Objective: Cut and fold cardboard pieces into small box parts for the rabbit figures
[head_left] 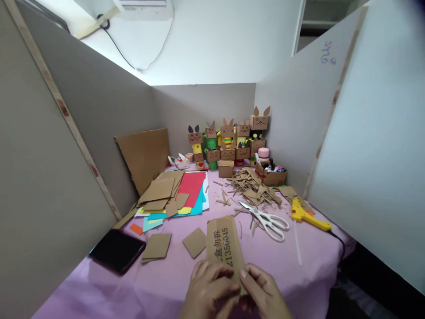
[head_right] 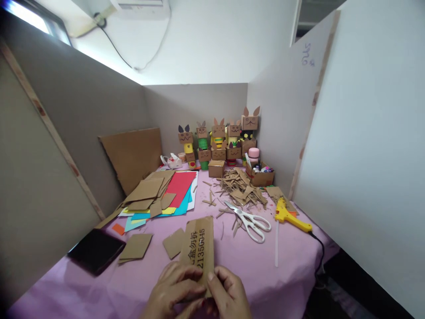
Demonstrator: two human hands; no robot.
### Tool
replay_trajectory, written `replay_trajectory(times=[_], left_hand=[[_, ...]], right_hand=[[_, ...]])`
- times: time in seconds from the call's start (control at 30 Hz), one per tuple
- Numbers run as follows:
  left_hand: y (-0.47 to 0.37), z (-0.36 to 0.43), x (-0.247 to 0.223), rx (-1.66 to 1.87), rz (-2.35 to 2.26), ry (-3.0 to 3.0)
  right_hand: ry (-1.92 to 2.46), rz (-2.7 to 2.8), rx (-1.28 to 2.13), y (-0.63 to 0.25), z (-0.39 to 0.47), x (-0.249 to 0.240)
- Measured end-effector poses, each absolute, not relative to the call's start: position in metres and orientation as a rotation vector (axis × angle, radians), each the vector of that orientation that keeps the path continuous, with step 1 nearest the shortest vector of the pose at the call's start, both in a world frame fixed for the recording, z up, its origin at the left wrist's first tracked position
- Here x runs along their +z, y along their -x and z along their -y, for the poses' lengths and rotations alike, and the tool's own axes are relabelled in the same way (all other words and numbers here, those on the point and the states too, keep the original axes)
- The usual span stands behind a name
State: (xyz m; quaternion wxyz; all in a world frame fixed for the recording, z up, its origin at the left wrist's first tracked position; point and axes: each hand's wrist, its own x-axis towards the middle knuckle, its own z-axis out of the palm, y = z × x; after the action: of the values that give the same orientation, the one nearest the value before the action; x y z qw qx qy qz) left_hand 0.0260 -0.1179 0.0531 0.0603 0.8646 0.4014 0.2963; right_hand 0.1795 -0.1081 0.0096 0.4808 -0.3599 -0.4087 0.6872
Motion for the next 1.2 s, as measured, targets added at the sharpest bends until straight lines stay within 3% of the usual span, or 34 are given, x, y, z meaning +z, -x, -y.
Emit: replay_trajectory(times=[0.33,0.63,0.87,1.2], left_hand=[[-0.032,0.115,0.033,1.010,-1.199,-2.514],[-0.040,0.116,0.012,0.964,-1.564,-2.288],[-0.031,0.121,0.031,0.992,-1.335,-2.127],[-0.033,0.119,0.018,1.036,-1.337,-2.553]], right_hand=[[0.898,1.088,1.642,-0.179,0.107,0.003],[0.977,1.290,1.490,-0.180,0.107,0.002],[1.003,1.177,1.508,-0.180,0.105,-0.004],[0.860,1.082,1.614,-0.180,0.106,-0.002]])
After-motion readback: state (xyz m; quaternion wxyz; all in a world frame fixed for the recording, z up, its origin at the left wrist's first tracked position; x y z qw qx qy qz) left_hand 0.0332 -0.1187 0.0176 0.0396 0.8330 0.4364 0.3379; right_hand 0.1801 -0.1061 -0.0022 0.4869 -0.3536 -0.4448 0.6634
